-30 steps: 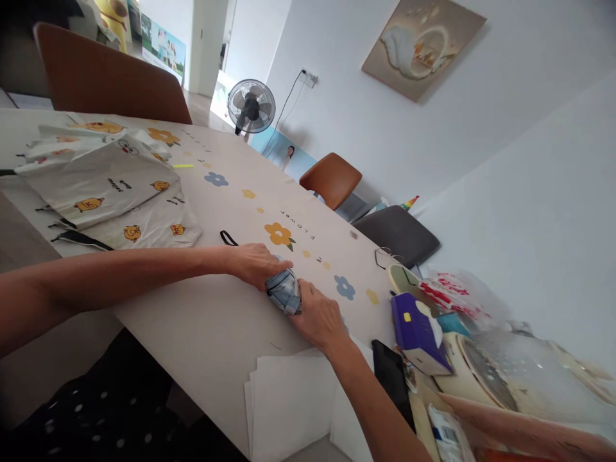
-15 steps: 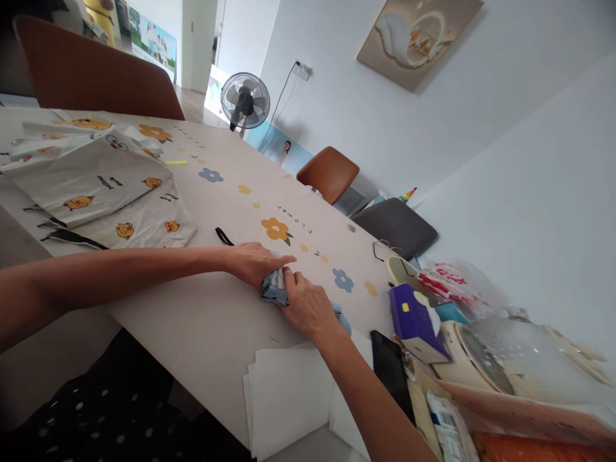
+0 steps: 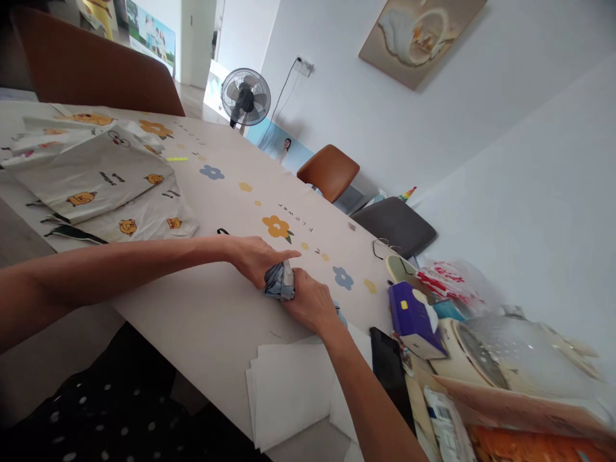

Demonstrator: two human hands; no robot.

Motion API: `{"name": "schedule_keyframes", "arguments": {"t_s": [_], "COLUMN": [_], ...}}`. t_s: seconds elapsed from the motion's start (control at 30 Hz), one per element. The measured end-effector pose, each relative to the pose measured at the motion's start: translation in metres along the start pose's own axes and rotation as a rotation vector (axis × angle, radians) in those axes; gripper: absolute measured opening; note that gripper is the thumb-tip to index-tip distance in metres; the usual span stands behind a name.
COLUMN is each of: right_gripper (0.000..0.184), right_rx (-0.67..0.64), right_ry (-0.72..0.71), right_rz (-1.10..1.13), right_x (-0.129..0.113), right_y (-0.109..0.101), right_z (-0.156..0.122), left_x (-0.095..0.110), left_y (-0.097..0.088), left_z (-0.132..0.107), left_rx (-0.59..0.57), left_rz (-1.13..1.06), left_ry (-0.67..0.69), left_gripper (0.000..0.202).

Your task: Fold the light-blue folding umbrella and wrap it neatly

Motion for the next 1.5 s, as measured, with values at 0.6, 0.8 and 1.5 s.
{"name": "schedule_keyframes", "arguments": {"t_s": [0.6, 0.8, 1.5], "right_gripper": [0.019, 0.019, 0.034], "right_rx": [0.397, 0.401, 0.345], "right_ry": [-0.146, -0.167, -0.222], "right_rz": [-0.613, -0.604, -0.625], "right_x": [-0.017, -0.021, -0.014], "right_y": [0.015, 0.016, 0.015], "right_z": [-0.008, -0.008, -0.004], "left_x": [0.013, 0.012, -0.023], "left_y": [0.014, 0.015, 0.006], "left_z": [0.005, 0.003, 0.015], "left_rx": [0.217, 0.118, -0.023], "left_rz": [0.002, 0.019, -0.441], "left_ry": [-0.003, -0.007, -0.19], "left_gripper": [0.094, 0.084, 0.051]}}
Point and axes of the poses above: each hand's wrist, its own z-axis towards the middle knuckle, its own y-axis out of the palm, x = y × z, the point moved 4 cm from there along z, towards the middle knuckle, and after that the axes turned 10 degrees about -y, right-handed, at the moved point
